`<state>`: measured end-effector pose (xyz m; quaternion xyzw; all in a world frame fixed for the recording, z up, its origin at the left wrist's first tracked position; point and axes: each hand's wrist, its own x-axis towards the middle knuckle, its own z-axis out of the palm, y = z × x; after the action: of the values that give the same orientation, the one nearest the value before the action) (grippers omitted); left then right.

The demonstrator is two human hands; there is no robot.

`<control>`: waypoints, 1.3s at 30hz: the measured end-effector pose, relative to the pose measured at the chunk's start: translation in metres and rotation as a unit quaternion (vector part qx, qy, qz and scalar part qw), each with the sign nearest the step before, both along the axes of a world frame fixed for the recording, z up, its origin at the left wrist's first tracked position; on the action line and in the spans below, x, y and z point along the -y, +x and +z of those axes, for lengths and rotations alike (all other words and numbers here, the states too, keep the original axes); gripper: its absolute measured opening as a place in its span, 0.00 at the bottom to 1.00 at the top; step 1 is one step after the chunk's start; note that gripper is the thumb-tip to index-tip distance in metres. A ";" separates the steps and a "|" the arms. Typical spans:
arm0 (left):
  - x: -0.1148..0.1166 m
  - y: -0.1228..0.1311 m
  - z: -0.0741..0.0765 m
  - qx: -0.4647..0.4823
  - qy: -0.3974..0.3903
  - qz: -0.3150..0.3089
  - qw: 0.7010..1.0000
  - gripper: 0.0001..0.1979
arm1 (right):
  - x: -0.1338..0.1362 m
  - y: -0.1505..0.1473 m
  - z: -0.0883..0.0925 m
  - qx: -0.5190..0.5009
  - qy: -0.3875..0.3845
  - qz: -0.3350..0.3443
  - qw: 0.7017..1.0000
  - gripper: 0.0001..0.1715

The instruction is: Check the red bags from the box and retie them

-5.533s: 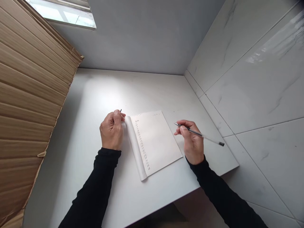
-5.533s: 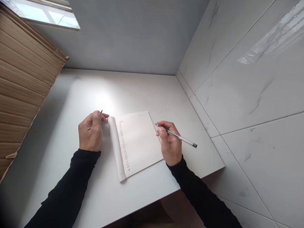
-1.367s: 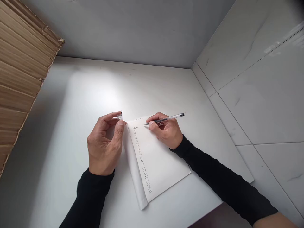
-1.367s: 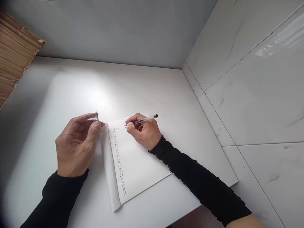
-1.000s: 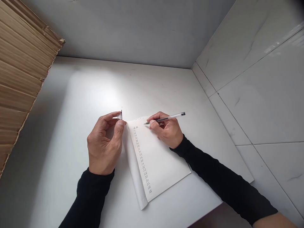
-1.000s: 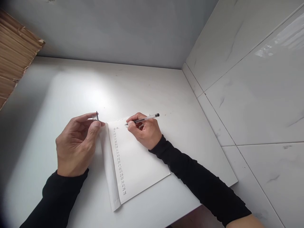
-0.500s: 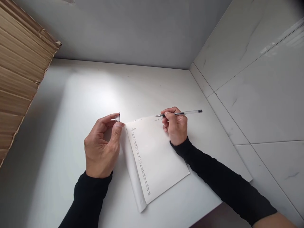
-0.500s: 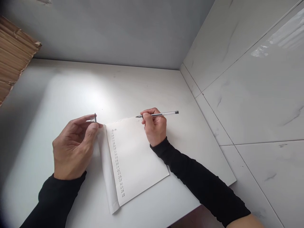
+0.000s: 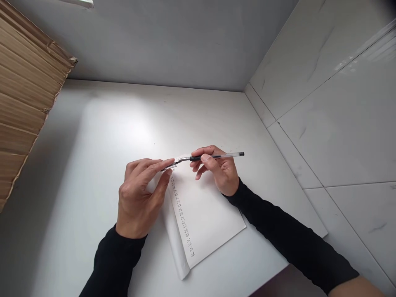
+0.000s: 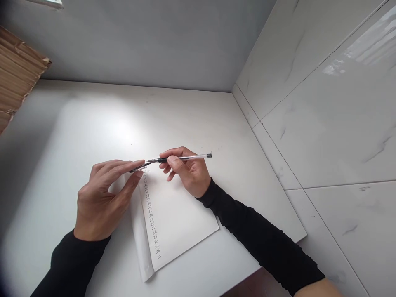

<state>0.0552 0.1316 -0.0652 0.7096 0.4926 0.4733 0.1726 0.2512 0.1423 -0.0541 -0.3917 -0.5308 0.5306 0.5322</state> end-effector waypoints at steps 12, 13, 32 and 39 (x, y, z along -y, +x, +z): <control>0.002 0.000 0.002 -0.026 0.006 0.012 1.000 0.13 | -0.002 -0.001 -0.004 -0.020 0.003 -0.007 1.000 0.12; 0.001 0.000 0.002 -0.029 0.010 0.010 0.999 0.13 | -0.001 -0.001 -0.004 -0.019 0.004 -0.008 1.000 0.11; 0.000 -0.001 0.002 -0.036 0.034 -0.043 0.998 0.15 | -0.004 0.001 -0.004 -0.005 -0.021 0.055 0.998 0.12; 0.006 0.000 0.004 -0.010 0.044 -0.113 0.993 0.19 | -0.007 0.003 -0.002 0.006 -0.010 0.108 0.994 0.15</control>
<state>0.0552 0.1258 -0.0611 0.7721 0.3897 0.4652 0.1884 0.2544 0.1493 -0.0563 -0.3412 -0.5677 0.5878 0.4645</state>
